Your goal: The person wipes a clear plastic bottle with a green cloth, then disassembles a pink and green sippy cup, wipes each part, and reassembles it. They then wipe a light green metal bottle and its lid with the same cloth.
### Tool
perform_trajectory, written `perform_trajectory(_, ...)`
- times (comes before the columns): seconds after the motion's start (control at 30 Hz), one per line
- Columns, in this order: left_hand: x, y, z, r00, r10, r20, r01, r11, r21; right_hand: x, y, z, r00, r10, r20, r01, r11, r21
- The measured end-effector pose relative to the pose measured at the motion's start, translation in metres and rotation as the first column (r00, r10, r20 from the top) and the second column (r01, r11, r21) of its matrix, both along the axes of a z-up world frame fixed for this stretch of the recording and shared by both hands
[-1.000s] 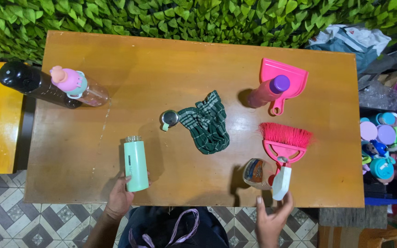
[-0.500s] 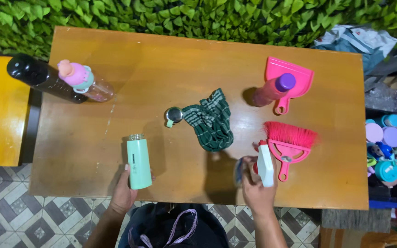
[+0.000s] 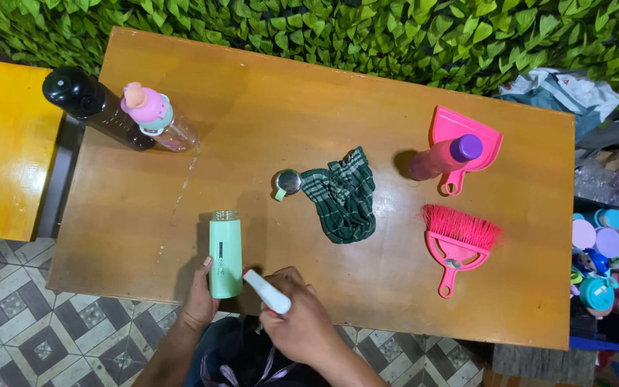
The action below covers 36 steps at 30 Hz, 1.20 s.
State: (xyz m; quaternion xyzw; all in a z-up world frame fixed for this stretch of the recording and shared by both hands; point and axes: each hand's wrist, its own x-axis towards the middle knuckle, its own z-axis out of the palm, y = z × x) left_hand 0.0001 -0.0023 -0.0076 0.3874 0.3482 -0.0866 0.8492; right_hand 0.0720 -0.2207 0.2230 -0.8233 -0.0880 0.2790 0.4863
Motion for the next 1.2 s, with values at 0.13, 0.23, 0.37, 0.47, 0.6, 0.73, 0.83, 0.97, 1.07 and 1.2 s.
perform_trajectory(0.13, -0.002, 0.003, -0.005, 0.999, 0.000, -0.036, 0.001, 1.000, 0.019, 0.006, 0.016, 0.002, 0.992, 0.087, -0.087, -0.100, 0.983, -0.155)
perform_trajectory(0.23, -0.001, 0.002, -0.006, 0.999, 0.024, -0.040, -0.023, 1.000, 0.018, 0.007, 0.019, -0.003, 0.990, 0.115, -0.088, -0.131, 0.968, -0.214)
perform_trajectory(0.37, 0.003, 0.002, 0.003, 1.000, 0.015, 0.017, -0.016, 1.000, 0.027, 0.001, 0.009, -0.021, 1.000, -0.011, 0.013, 0.010, 0.999, 0.030)
perform_trajectory(0.47, 0.006, 0.006, 0.019, 0.997, -0.043, -0.061, 0.041, 0.999, -0.018, 0.005, -0.019, -0.037, 0.979, -0.187, -0.087, 0.200, 0.963, 0.180)
perform_trajectory(0.6, 0.011, 0.014, 0.035, 0.980, -0.097, 0.173, 0.121, 0.983, -0.139, 0.021, -0.096, -0.047, 0.836, -0.542, -0.090, 0.546, 0.803, 0.240)
perform_trajectory(0.73, 0.018, 0.028, 0.048, 0.992, -0.107, 0.065, 0.119, 0.964, -0.237, 0.035, -0.155, -0.057, 0.636, -0.634, 0.440, 0.534, 0.773, 0.342)
perform_trajectory(0.83, 0.022, 0.032, 0.056, 0.994, -0.104, -0.018, 0.098, 0.969, -0.226, 0.042, -0.173, -0.067, 0.504, -0.577, 0.643, 0.560, 0.785, 0.266)
perform_trajectory(0.97, 0.021, 0.036, 0.059, 0.995, -0.087, 0.044, 0.095, 0.962, -0.255, 0.047, -0.186, -0.080, 0.453, -0.599, 0.660, 0.590, 0.757, 0.282)
perform_trajectory(1.07, 0.014, 0.040, 0.059, 0.992, -0.066, 0.104, 0.095, 0.948, -0.304, 0.047, -0.195, -0.089, 0.417, -0.498, 0.760, 0.603, 0.778, 0.178)
perform_trajectory(1.2, 0.008, 0.040, 0.066, 0.999, -0.036, 0.022, 0.039, 0.990, -0.134, 0.043, -0.204, -0.105, 0.440, -0.592, 0.675, 0.636, 0.736, 0.232)
